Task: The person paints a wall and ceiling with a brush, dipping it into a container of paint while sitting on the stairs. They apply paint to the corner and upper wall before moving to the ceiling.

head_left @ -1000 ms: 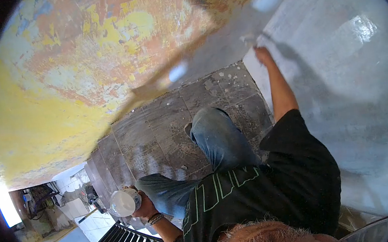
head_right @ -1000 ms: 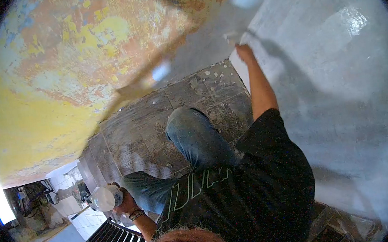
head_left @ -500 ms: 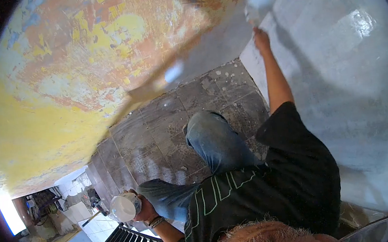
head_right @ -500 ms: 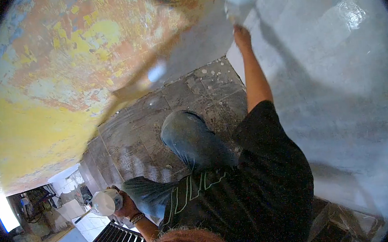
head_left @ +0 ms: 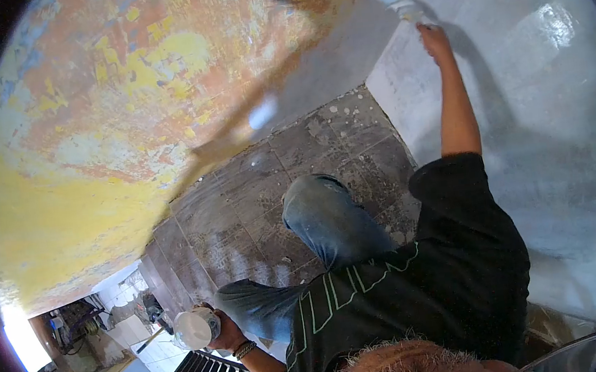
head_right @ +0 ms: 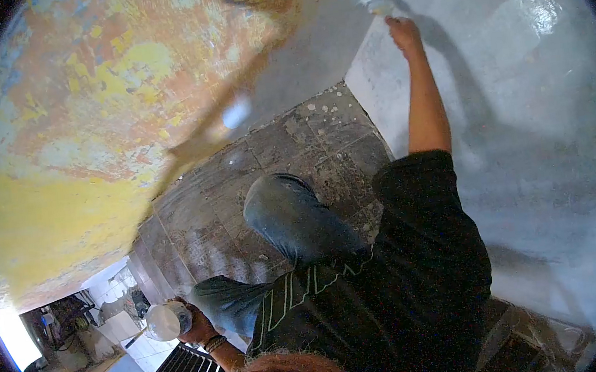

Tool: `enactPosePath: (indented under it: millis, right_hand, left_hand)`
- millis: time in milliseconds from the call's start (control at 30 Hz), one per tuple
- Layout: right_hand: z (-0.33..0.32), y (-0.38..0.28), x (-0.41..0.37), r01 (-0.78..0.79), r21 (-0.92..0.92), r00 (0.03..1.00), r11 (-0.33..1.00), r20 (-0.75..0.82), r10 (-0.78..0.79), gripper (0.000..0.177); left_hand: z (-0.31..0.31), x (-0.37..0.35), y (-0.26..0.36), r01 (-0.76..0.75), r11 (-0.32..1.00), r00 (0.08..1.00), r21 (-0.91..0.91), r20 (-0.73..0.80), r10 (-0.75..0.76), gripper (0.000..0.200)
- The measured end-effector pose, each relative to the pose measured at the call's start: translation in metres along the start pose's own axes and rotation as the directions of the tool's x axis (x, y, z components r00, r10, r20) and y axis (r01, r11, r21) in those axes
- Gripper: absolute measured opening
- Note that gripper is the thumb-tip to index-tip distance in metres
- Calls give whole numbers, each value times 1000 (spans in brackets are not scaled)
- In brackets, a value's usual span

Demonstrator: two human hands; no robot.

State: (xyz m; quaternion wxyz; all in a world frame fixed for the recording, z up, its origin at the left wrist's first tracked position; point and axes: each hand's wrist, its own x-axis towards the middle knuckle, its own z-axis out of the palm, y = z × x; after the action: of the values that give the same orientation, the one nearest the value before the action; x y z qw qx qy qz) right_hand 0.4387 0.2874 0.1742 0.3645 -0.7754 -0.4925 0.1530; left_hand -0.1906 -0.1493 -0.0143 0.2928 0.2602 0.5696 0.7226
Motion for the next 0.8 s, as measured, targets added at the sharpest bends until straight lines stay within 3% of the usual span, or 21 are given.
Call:
enactPosePath:
  millis: [33,67,100,133,233,300,333,367,400,433,500,533,567,600,633,700,733,767,800]
  right_hand:
    - [-9,-9,-11,1,177,999,984,-47,8,29]
    - [-7,-7,-16,-4,176,999,984,-46,12,29]
    - [-5,-7,-18,45,421,993,906,-117,5,30]
    - [-1,-7,-18,109,635,982,764,-187,16,33]
    - [56,22,-6,-5,610,987,792,-123,101,25]
    - [105,73,2,-196,758,978,623,109,176,28]
    - [121,81,5,-204,762,977,614,119,176,28]
    - [134,92,0,-257,787,965,560,172,200,31]
    - [145,110,-6,-312,803,948,507,223,228,34]
    - [157,131,-12,-324,799,942,506,227,246,34]
    - [181,178,-15,-537,495,843,683,289,453,35]
    - [189,195,-17,-533,498,846,684,288,449,35]
    - [196,212,-21,-459,288,887,841,198,417,38]
    - [196,213,-27,-369,46,924,928,123,361,43]
    - [191,212,-21,-369,46,924,928,127,361,43]
    - [151,175,2,-75,-352,988,933,101,117,51]
    - [132,155,15,58,-449,996,891,81,-24,52]
    - [109,131,24,180,-543,983,820,79,-164,53]
    - [81,95,20,204,-491,979,847,119,-166,51]
  left_hand:
    - [3,1,3,1,1000,1000,2,1,-1,56]
    - [7,3,9,136,932,987,-335,-39,-159,56]
    - [12,6,12,230,737,948,-636,-24,-316,56]
    - [16,8,12,230,739,949,-633,-22,-315,56]
    - [29,12,14,186,862,980,-472,30,-195,45]
    - [40,12,25,197,844,979,-499,52,-198,45]
    - [40,14,22,188,851,981,-491,45,-190,45]
    - [35,13,21,48,995,999,90,15,-50,45]
    - [30,12,23,-105,763,994,638,75,74,45]
    - [27,9,24,-102,755,995,647,83,63,45]
    - [28,7,23,-41,716,999,696,16,42,47]
    - [30,9,22,-43,719,999,693,15,45,47]
    - [30,12,22,155,985,985,71,-90,-149,48]
    - [30,13,24,266,766,933,-586,-45,-358,49]
    - [32,13,27,263,768,933,-584,-49,-357,49]
    - [40,13,31,292,705,932,-646,28,-360,51]
    - [40,13,31,295,705,932,-646,32,-361,51]
    - [40,14,30,272,786,946,-555,5,-324,52]
    - [41,14,29,244,855,959,-458,-16,-282,53]
